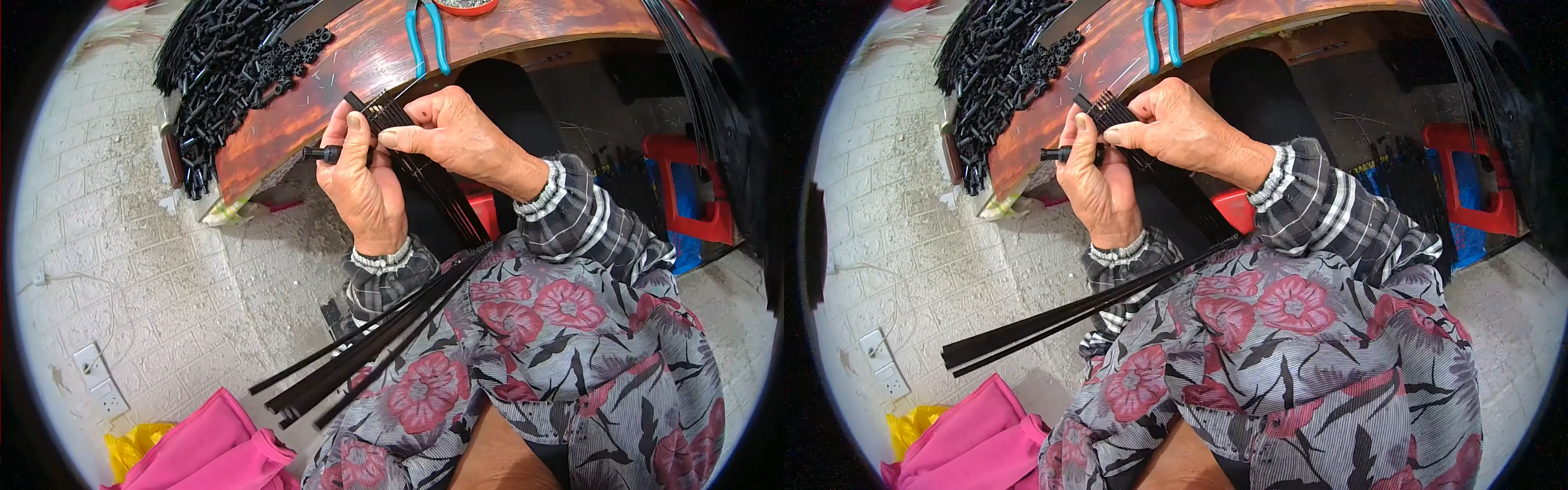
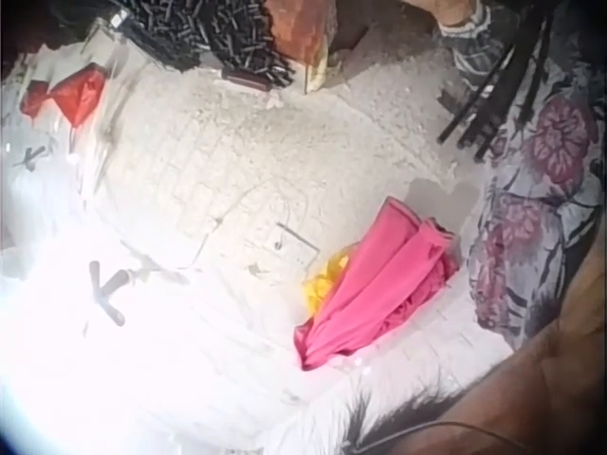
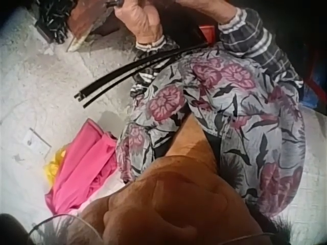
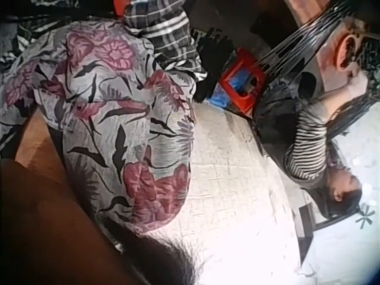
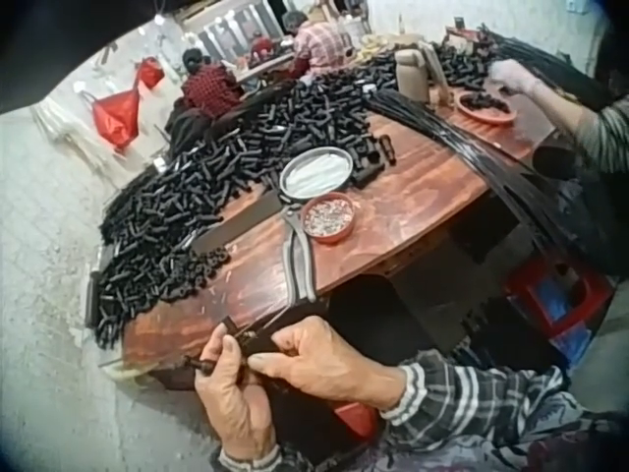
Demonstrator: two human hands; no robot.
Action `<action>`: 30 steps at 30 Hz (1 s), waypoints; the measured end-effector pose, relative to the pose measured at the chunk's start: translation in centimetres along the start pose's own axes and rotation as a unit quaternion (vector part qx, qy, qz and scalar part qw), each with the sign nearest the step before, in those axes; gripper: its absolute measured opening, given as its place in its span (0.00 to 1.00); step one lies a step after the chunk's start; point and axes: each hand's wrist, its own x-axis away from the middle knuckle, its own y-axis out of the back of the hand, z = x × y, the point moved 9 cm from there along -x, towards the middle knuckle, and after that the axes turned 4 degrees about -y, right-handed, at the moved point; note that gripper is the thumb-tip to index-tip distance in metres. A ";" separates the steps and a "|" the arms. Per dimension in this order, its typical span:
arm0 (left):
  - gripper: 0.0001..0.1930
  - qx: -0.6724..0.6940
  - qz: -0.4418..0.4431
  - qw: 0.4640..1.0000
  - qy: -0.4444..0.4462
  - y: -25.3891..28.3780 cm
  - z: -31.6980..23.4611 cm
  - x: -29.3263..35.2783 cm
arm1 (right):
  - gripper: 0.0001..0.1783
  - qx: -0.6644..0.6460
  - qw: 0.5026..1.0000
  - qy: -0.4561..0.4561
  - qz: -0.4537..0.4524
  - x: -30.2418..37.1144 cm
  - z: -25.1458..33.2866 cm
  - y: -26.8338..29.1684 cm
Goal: Assembling small black plastic components onto long rods or frame pieces at a manufacturing workbench.
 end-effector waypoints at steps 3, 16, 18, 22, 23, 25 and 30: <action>0.13 0.010 0.023 1.000 0.001 -0.6 -0.2 0.2 | 0.13 0.024 1.000 0.006 -0.006 0.3 0.7 0.7; 0.15 0.042 0.062 0.997 0.001 -0.5 -0.6 0.4 | 0.17 -0.098 0.989 -0.088 0.064 0.7 -0.4 -0.1; 0.15 0.062 0.062 0.996 0.004 -0.3 -0.4 0.4 | 0.17 -0.101 0.988 -0.096 0.060 0.8 -0.7 -0.3; 0.16 0.131 0.074 0.988 0.034 -0.5 -0.1 0.4 | 0.17 -0.084 0.990 -0.099 0.054 1.0 -0.6 -0.2; 0.16 0.131 0.072 0.988 0.035 -0.6 -0.2 0.4 | 0.17 -0.084 0.990 -0.101 0.055 1.1 -0.6 -0.3; 0.17 0.112 0.068 0.990 0.044 -0.9 -0.2 0.3 | 0.17 -0.074 0.993 -0.092 0.024 1.2 -0.2 0.0; 0.18 0.109 0.059 0.991 0.051 -0.4 0.2 0.4 | 0.15 -0.088 0.990 -0.109 0.019 1.0 -0.4 -0.4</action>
